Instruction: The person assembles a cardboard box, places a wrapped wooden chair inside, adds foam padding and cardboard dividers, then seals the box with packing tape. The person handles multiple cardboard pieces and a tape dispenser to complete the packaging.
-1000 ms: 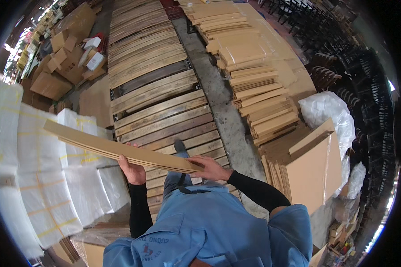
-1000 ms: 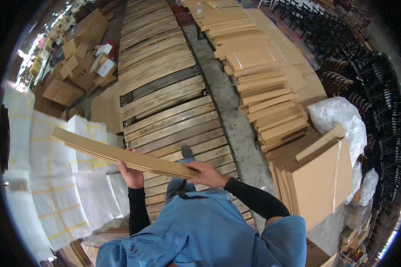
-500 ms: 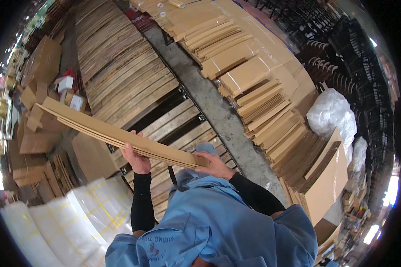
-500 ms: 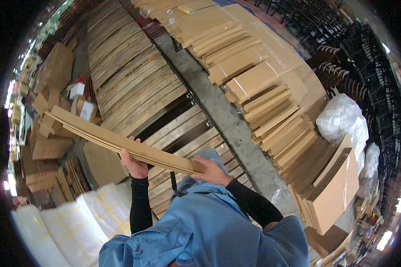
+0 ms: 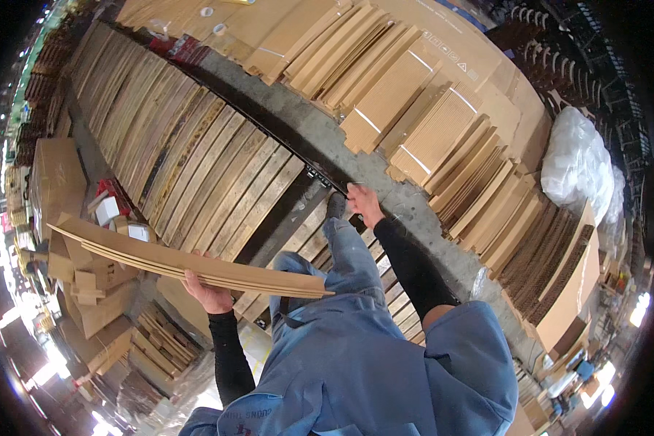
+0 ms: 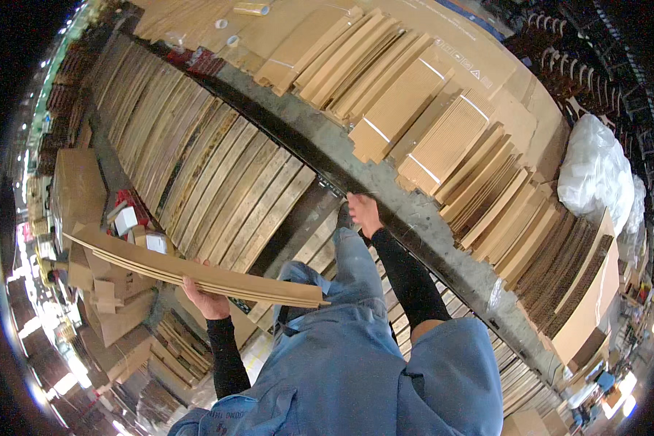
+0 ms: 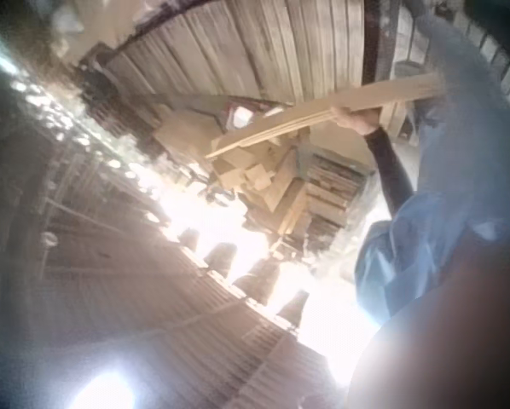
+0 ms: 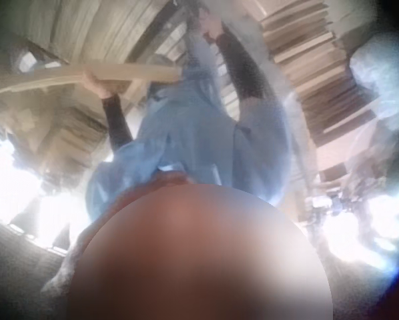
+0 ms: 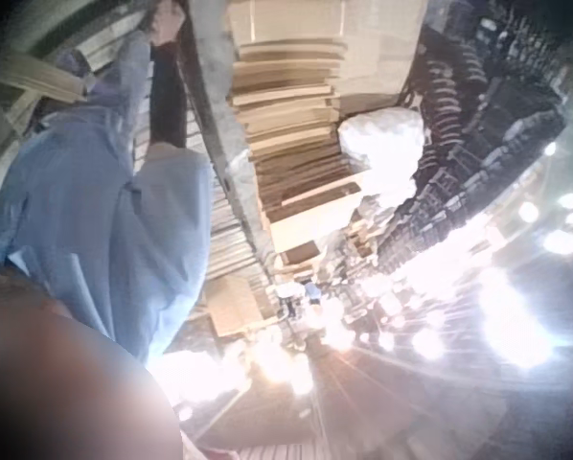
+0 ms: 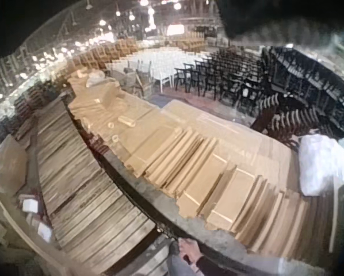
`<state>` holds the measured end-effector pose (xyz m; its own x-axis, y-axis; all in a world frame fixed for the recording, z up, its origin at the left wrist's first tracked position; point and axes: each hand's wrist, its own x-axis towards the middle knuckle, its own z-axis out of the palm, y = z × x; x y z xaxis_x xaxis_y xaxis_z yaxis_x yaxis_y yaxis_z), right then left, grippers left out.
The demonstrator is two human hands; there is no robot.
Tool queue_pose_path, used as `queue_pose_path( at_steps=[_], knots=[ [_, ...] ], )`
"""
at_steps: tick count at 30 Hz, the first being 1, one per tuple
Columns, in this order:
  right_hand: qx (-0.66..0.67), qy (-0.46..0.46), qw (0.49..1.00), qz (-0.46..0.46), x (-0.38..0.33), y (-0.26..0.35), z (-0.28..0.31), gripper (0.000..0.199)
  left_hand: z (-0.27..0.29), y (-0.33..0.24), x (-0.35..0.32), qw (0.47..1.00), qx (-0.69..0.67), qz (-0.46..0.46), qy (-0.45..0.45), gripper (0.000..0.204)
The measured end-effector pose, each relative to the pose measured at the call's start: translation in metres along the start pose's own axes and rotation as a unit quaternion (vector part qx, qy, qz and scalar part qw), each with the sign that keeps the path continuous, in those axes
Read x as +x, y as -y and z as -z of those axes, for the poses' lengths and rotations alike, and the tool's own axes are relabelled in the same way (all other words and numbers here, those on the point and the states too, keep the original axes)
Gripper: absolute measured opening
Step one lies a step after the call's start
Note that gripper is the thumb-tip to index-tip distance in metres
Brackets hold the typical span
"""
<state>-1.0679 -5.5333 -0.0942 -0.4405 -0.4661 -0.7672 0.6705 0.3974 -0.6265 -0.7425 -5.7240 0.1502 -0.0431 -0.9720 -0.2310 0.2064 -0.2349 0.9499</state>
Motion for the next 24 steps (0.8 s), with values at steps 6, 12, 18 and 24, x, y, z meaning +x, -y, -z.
queue_pose_path(
  at_steps=[6, 12, 18, 24],
  knots=[
    [0.048, -0.08, 0.995, 0.031, 0.128, 0.091, -0.026, 0.037, -0.072, 0.041, 0.148, 0.991, 0.017, 0.097, 0.093, 0.061],
    [0.079, -0.174, 0.981, 0.043, 0.242, 0.101, -0.037, 0.035, -0.133, 0.155, 0.282, 0.969, 0.071, 0.205, 0.118, 0.071],
    [0.117, -0.231, 0.966, 0.006, 0.391, 0.077, -0.049, 0.031, -0.151, 0.244, 0.373, 0.941, 0.1, 0.274, 0.172, 0.071],
    [0.07, -0.309, 0.941, 0.115, 0.524, 0.061, -0.056, 0.074, -0.144, 0.265, 0.416, 0.92, 0.205, 0.275, 0.191, 0.068]
  ],
)
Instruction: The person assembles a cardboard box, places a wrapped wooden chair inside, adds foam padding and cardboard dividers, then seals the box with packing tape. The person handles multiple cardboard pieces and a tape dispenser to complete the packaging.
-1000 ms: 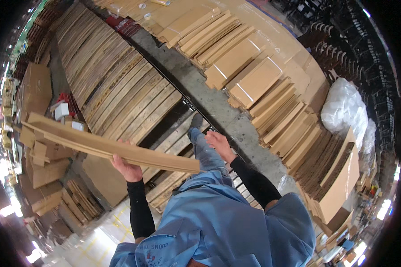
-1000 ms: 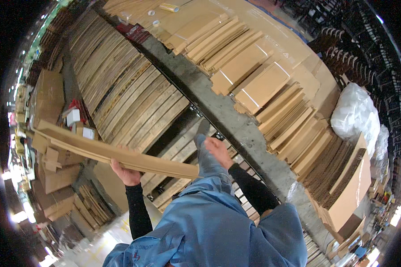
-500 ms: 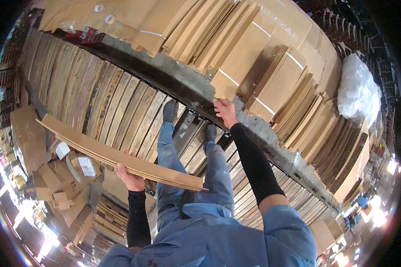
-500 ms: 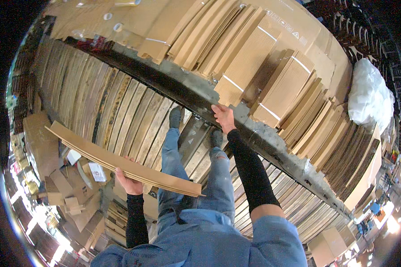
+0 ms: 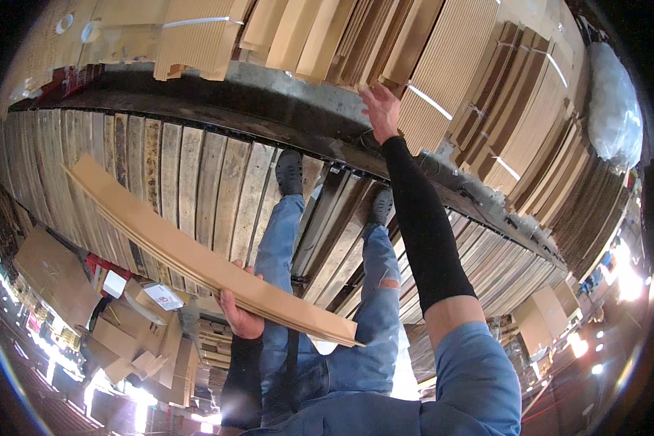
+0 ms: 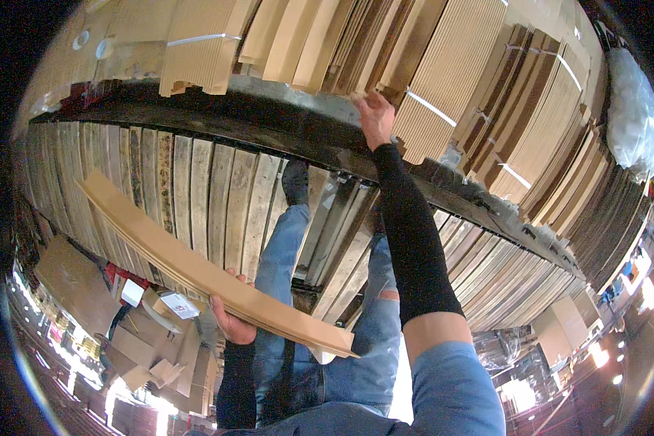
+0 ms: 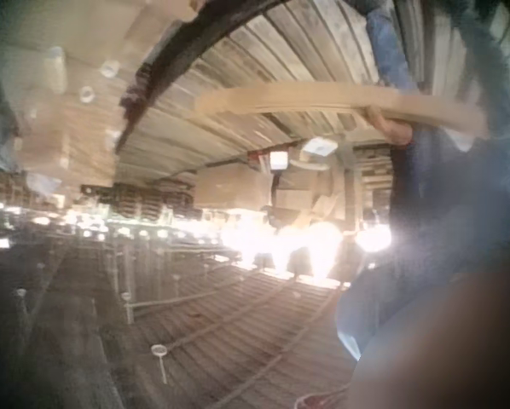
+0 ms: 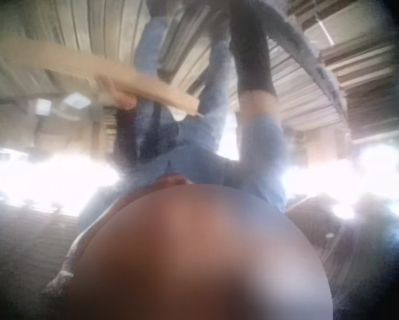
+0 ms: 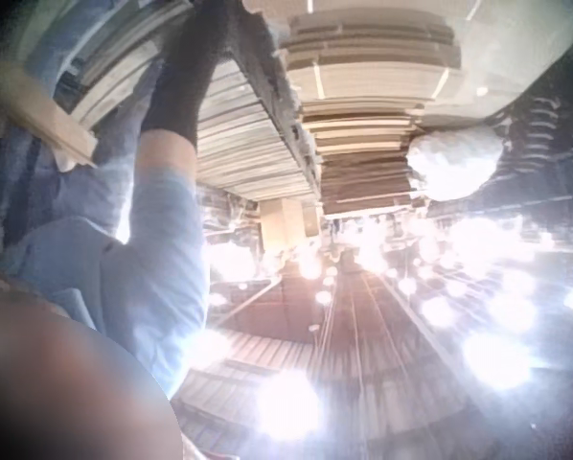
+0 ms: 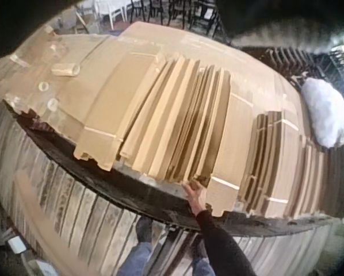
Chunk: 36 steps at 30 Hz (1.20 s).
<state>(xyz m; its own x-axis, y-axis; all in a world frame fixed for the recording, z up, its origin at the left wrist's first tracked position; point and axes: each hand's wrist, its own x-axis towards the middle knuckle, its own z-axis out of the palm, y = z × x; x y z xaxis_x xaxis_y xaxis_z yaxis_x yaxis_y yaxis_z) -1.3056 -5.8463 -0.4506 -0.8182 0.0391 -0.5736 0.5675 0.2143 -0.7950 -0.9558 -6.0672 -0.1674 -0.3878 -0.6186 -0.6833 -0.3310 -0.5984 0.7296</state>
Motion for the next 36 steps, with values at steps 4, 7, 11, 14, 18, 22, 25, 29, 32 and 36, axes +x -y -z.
queue_pose_path(
  at_steps=[4, 7, 11, 14, 18, 22, 25, 29, 32, 36],
  knots=[
    [-0.045, -0.011, 0.999, -0.003, 0.033, -0.013, -0.027, 0.078, 0.029, 0.008, 0.014, 0.999, 0.012, 0.038, -0.009, 0.066],
    [-0.028, -0.006, 0.999, -0.022, 0.041, -0.013, -0.033, 0.078, 0.041, 0.008, 0.021, 0.999, 0.017, 0.045, 0.019, 0.067],
    [0.049, 0.035, 0.998, -0.009, 0.052, -0.027, -0.014, 0.071, 0.039, 0.008, 0.031, 0.998, 0.004, 0.057, 0.04, 0.071],
    [0.099, 0.058, 0.993, -0.025, 0.045, -0.025, -0.013, 0.064, 0.034, 0.008, 0.034, 0.997, -0.021, 0.057, 0.041, 0.072],
    [0.133, 0.07, 0.988, -0.029, 0.045, -0.027, -0.006, 0.05, 0.024, 0.005, 0.036, 0.996, -0.04, 0.059, 0.051, 0.078],
    [0.141, 0.062, 0.987, -0.037, 0.048, -0.032, 0.017, 0.04, 0.023, 0.002, 0.034, 0.996, 0.001, 0.028, 0.084, 0.081],
    [0.18, 0.064, 0.98, -0.056, 0.037, -0.033, 0.034, 0.038, 0.022, 0.006, 0.037, 0.995, -0.02, 0.035, 0.096, 0.079],
    [0.058, 0.063, 0.996, -0.011, 0.01, 0.007, 0.033, 0.025, 0.023, 0.005, 0.035, 0.995, 0.016, 0.038, 0.091, 0.072],
    [0.01, 0.022, 1.0, 0.002, -0.03, 0.036, 0.049, 0.025, 0.013, -0.003, 0.034, 0.996, 0.0, 0.052, 0.077, 0.071],
    [0.033, 0.018, 0.999, -0.013, -0.108, 0.119, 0.082, 0.026, -0.013, -0.03, 0.035, 0.995, 0.002, 0.062, 0.074, 0.075]
  ],
)
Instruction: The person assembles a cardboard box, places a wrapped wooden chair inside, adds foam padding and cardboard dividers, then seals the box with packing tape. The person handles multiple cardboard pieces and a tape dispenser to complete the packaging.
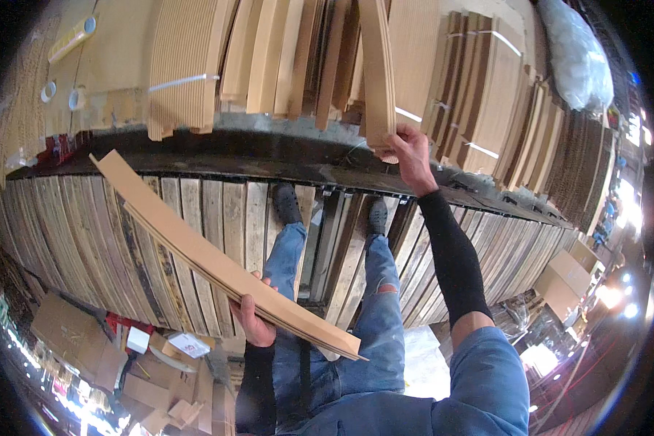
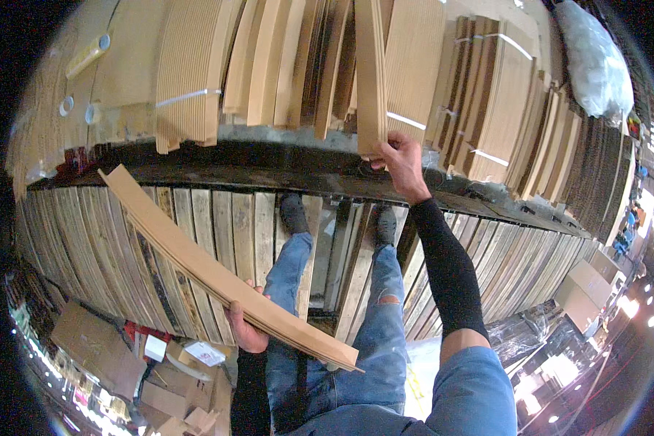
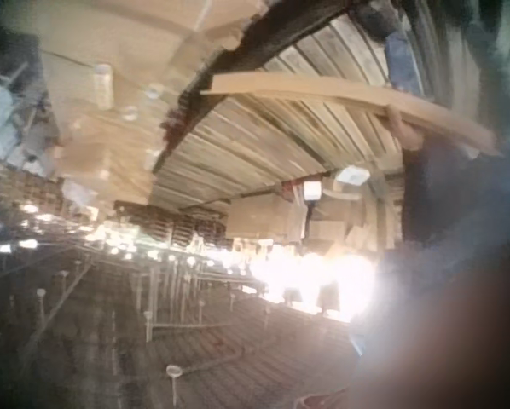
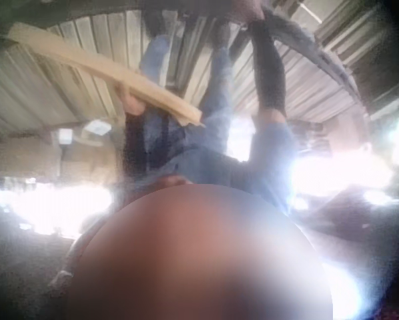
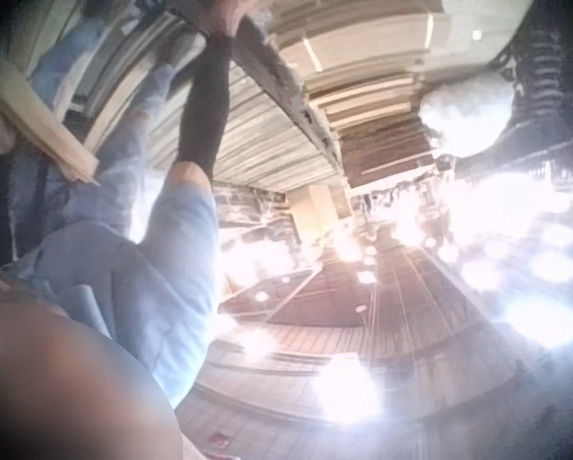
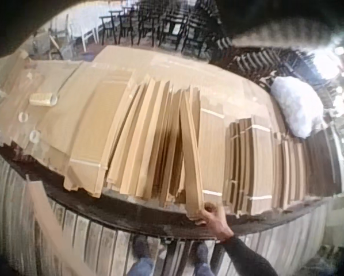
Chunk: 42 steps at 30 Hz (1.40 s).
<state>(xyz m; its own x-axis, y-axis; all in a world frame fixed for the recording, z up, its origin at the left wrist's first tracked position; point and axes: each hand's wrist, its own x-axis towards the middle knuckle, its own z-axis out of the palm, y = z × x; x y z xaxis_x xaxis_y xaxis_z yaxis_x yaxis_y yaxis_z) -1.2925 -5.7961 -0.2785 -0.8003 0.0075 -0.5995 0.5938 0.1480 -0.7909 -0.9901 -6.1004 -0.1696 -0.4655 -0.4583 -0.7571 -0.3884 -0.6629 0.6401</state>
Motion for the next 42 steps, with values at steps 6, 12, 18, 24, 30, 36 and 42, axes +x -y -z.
queue_pose_path(
  at_steps=[6, 12, 18, 24, 30, 36, 42],
  knots=[
    [0.139, 0.068, 0.988, -0.022, -0.139, 0.112, 0.047, 0.023, -0.06, -0.028, 0.013, 0.993, -0.011, 0.031, 0.117, 0.079],
    [0.227, 0.066, 0.961, -0.147, -0.36, 0.154, 0.058, 0.027, -0.162, -0.016, -0.012, 0.96, 0.025, 0.114, 0.253, 0.054],
    [0.032, 0.105, 0.981, -0.162, -0.543, 0.158, 0.1, 0.03, -0.179, 0.02, -0.107, 0.926, -0.043, 0.196, 0.321, 0.051],
    [-0.169, 0.071, 0.983, -0.032, -0.671, 0.132, 0.169, 0.025, -0.185, 0.059, -0.223, 0.871, -0.066, 0.297, 0.387, 0.054],
    [-0.286, -0.102, 0.944, 0.13, -0.801, 0.058, 0.24, 0.031, -0.23, 0.103, -0.367, 0.822, -0.01, 0.254, 0.51, 0.054],
    [-0.281, -0.221, 0.915, 0.189, -0.925, -0.009, 0.303, 0.036, -0.269, 0.165, -0.547, 0.727, -0.004, 0.291, 0.622, 0.048],
    [-0.16, -0.356, 0.91, 0.139, -1.025, -0.093, 0.322, 0.04, -0.274, 0.249, -0.683, 0.663, 0.074, 0.278, 0.691, 0.048]
  ],
)
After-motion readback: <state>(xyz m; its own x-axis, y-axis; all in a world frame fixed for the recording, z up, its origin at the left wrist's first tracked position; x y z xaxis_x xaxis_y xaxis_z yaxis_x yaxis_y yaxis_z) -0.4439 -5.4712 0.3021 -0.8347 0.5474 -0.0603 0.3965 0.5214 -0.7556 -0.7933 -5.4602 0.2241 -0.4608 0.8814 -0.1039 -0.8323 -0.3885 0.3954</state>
